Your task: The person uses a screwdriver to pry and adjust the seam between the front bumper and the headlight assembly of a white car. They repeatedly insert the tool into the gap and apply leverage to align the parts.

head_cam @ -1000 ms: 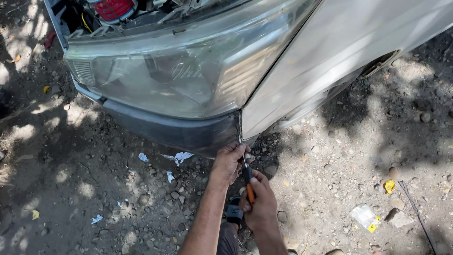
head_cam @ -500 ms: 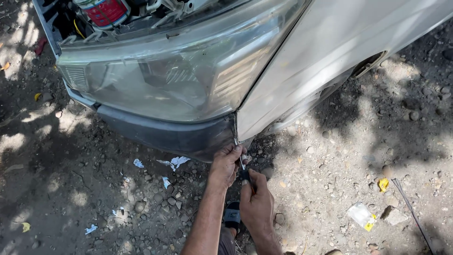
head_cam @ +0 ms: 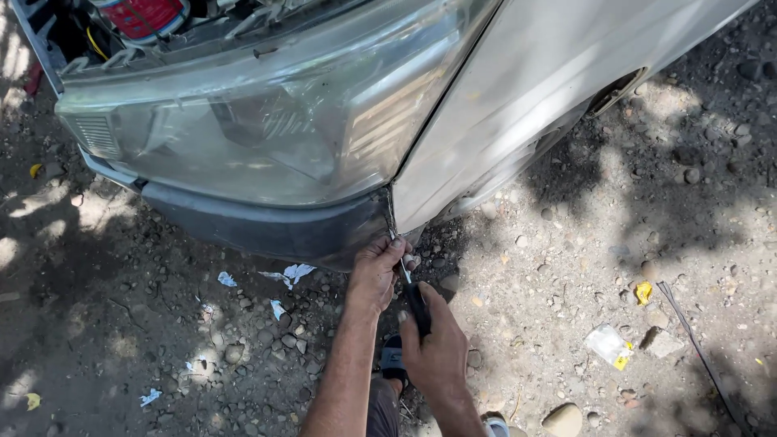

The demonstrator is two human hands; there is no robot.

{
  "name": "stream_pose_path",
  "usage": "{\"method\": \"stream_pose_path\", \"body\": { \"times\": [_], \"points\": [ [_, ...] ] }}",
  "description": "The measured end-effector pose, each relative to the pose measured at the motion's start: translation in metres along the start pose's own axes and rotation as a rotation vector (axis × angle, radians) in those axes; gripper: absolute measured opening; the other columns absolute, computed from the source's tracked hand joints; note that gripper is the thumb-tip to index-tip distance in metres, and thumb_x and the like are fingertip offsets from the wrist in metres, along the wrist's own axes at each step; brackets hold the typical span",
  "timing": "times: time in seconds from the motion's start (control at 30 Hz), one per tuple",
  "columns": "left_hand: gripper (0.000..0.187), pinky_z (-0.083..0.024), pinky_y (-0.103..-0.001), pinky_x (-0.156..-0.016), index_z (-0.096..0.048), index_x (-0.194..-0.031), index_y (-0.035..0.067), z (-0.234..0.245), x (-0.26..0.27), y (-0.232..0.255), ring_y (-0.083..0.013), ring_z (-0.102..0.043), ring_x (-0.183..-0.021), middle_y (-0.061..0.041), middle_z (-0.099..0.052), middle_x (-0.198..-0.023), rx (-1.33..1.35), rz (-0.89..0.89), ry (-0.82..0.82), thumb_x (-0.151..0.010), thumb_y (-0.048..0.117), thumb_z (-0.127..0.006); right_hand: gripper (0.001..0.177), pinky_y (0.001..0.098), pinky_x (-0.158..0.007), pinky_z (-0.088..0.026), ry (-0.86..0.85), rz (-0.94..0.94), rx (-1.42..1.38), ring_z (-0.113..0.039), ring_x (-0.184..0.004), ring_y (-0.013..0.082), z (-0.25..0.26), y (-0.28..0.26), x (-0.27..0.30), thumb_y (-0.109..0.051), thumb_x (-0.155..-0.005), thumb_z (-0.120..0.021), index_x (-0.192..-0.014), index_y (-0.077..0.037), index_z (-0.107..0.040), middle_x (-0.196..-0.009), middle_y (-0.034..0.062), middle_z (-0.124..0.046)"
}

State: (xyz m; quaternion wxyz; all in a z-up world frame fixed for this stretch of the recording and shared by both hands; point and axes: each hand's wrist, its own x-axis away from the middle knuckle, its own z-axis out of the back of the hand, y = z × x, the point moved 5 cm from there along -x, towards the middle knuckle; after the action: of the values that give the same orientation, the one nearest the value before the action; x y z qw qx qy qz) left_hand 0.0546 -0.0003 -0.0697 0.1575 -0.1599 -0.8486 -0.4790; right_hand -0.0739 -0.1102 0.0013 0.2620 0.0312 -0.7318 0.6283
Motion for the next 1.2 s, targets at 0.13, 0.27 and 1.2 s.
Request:
{"method": "stream_pose_path", "body": {
  "times": [0.13,0.27,1.2],
  "points": [
    [0.016,-0.055,-0.028,-0.062,-0.073,-0.097,0.0,-0.004,-0.001,0.006,-0.0157,-0.063,-0.068,-0.006,-0.07,-0.084,-0.023,-0.003,0.022,-0.098,0.016,-0.069,0.043,0.0317,-0.064,-0.055,0.094,0.525,0.54,-0.066,-0.076,0.0112,-0.009,-0.025,0.004,-0.017,-0.096,-0.064,-0.136,-0.005,-0.055,-0.094,0.0079,-0.071],
    [0.014,-0.057,-0.029,-0.062,-0.071,-0.098,0.001,0.001,0.005,0.012,-0.0142,-0.064,-0.069,-0.006,-0.071,-0.085,-0.025,0.03,0.03,-0.097,0.015,-0.07,0.037,0.0298,-0.046,-0.039,-0.07,-0.264,-0.311,-0.049,-0.051,0.0114,-0.011,0.007,-0.002,-0.025,-0.098,-0.057,-0.132,-0.012,-0.06,-0.07,0.0034,-0.06],
    [0.021,-0.052,-0.029,-0.055,-0.069,-0.094,0.004,-0.012,0.003,0.014,-0.0132,-0.061,-0.064,-0.003,-0.064,-0.075,0.037,0.111,0.013,-0.103,0.021,-0.061,0.025,0.0249,-0.033,-0.033,-0.267,-0.476,-0.808,-0.045,-0.034,0.0133,-0.006,0.008,-0.014,-0.028,-0.096,-0.047,-0.114,-0.017,-0.06,-0.061,0.0052,-0.061]
  ]
}}
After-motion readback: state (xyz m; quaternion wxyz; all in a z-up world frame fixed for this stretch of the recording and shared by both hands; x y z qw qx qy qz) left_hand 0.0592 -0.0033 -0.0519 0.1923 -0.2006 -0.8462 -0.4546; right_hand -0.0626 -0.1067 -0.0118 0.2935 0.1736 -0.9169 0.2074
